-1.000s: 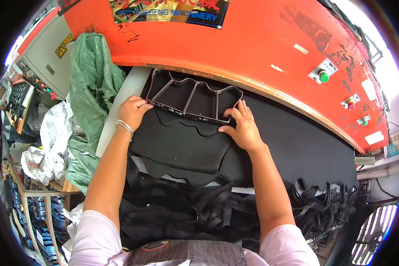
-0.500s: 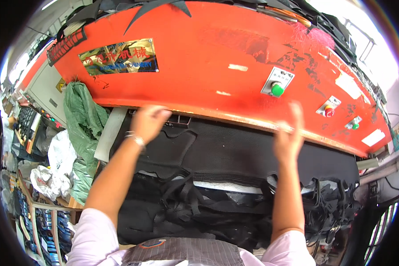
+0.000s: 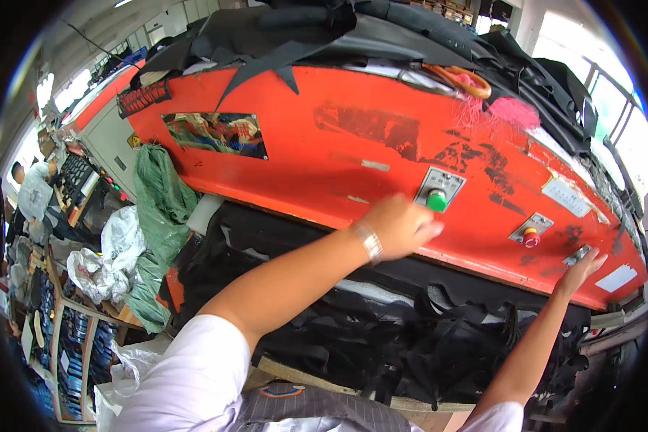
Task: Use a hydraulic press and a metal die to cut shoe components from a stack of black fabric.
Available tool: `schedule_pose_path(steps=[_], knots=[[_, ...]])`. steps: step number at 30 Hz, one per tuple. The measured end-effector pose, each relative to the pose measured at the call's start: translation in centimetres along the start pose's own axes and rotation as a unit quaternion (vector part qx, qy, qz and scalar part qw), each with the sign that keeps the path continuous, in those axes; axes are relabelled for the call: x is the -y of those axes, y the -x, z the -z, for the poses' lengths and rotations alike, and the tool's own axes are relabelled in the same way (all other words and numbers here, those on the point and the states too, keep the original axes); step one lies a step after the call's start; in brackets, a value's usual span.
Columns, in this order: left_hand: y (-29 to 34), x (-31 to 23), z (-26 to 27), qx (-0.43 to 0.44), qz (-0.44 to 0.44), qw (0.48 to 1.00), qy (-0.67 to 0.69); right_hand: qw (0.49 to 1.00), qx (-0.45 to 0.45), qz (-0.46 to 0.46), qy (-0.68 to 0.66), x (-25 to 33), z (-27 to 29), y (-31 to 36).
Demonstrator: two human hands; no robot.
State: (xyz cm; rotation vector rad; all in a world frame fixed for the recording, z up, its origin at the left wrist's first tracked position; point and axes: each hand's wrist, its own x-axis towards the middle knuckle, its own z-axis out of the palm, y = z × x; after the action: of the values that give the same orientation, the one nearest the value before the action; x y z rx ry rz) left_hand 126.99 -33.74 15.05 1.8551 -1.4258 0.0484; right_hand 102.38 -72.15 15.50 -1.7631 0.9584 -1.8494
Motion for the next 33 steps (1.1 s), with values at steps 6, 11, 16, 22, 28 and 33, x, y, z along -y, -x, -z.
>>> schedule_pose_path(steps=[6,11,16,22,28,33], knots=[[19.7,2.3,2.3,0.191,0.220,0.956,-0.036,0.842,0.516,0.150,-0.046,13.5,5.5,19.4],[26.4,-0.4,2.7,0.336,0.324,0.881,-0.079,0.545,0.766,0.289,-0.182,20.5,6.9,32.6],[26.9,-0.4,1.4,0.313,0.327,0.888,-0.081,0.492,0.767,0.411,-0.003,21.8,7.1,37.7],[28.8,-1.0,1.6,0.269,0.335,0.901,-0.068,0.492,0.782,0.379,0.057,22.7,7.2,39.5],[32.2,-2.7,1.0,0.313,0.308,0.896,-0.063,0.372,0.858,0.350,0.053,24.2,8.1,36.9],[37.1,-0.5,7.1,0.181,0.215,0.927,0.249,0.609,0.776,0.134,-0.093,28.0,1.0,35.7]])
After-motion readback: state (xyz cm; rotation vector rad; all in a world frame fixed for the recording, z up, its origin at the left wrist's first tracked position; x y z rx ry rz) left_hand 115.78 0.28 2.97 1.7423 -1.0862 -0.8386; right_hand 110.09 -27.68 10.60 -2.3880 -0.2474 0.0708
